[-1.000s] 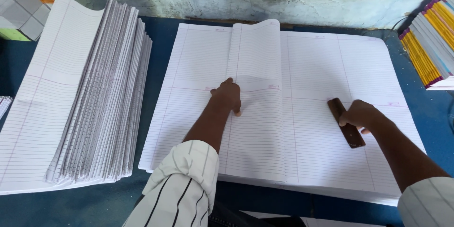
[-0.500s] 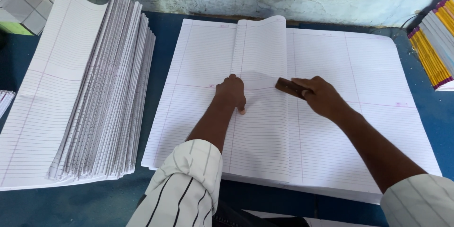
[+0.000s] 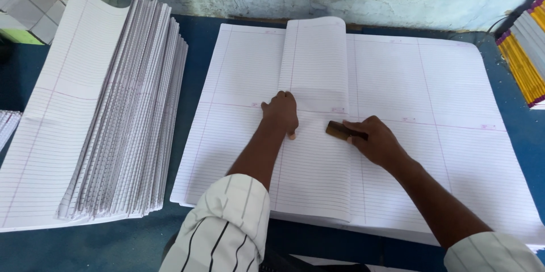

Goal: The person folds large sheets of lined paper in half and presses the crease with a wooden block. They repeat this process for multiple sheets, stacking the folded papers to the left.

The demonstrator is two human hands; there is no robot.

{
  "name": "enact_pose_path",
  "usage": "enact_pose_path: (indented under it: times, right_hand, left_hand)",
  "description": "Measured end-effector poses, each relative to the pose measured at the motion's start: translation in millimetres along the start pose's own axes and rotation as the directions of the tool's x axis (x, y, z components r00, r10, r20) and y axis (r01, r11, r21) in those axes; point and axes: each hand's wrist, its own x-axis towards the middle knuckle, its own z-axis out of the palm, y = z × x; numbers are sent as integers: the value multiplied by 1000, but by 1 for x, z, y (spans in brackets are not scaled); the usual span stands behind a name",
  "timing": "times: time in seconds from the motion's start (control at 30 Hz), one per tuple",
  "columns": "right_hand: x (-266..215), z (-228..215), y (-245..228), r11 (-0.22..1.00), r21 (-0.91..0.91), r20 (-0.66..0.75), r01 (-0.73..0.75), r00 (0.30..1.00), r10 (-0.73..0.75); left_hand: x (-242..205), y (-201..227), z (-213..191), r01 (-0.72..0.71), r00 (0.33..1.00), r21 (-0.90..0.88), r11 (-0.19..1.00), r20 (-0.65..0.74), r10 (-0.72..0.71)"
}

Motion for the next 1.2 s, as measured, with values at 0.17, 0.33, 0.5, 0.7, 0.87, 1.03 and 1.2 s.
enact_pose_path:
  times: [0.17, 0.33, 0.5, 0.7, 0.87, 1.03, 1.2]
  right_hand:
    - [6, 12, 13, 997, 58, -50, -50, 997, 53]
    - [21, 11, 19, 999, -40, -119, -16, 993, 11]
    - [45, 4, 20, 999, -4, -131, -45, 990, 44]
    - [81, -7, 17, 999, -16, -150, -52, 987, 49]
    - [112, -14, 17, 997, 30, -162, -78, 983, 82]
    - [142, -18, 20, 997, 27, -233, -76, 969, 80]
    - [174, -25, 26, 990, 76, -221, -116, 966, 131]
  left_hand:
    - [-1, -2, 1, -9, 1000, -14, 1000, 7, 9]
    - [0, 3, 1, 6, 1000, 11, 1000, -7, -6]
    - [8, 8, 6, 10, 1000, 85, 996, -17, -9]
    - [23, 11, 10, 41, 998, 92, 995, 33, -44]
    - [23, 10, 8, 29, 998, 64, 998, -54, -25]
    - [7, 9, -4, -13, 1000, 127, 992, 22, 10]
    - [-4, 10, -13, -40, 999, 150, 988, 39, 35]
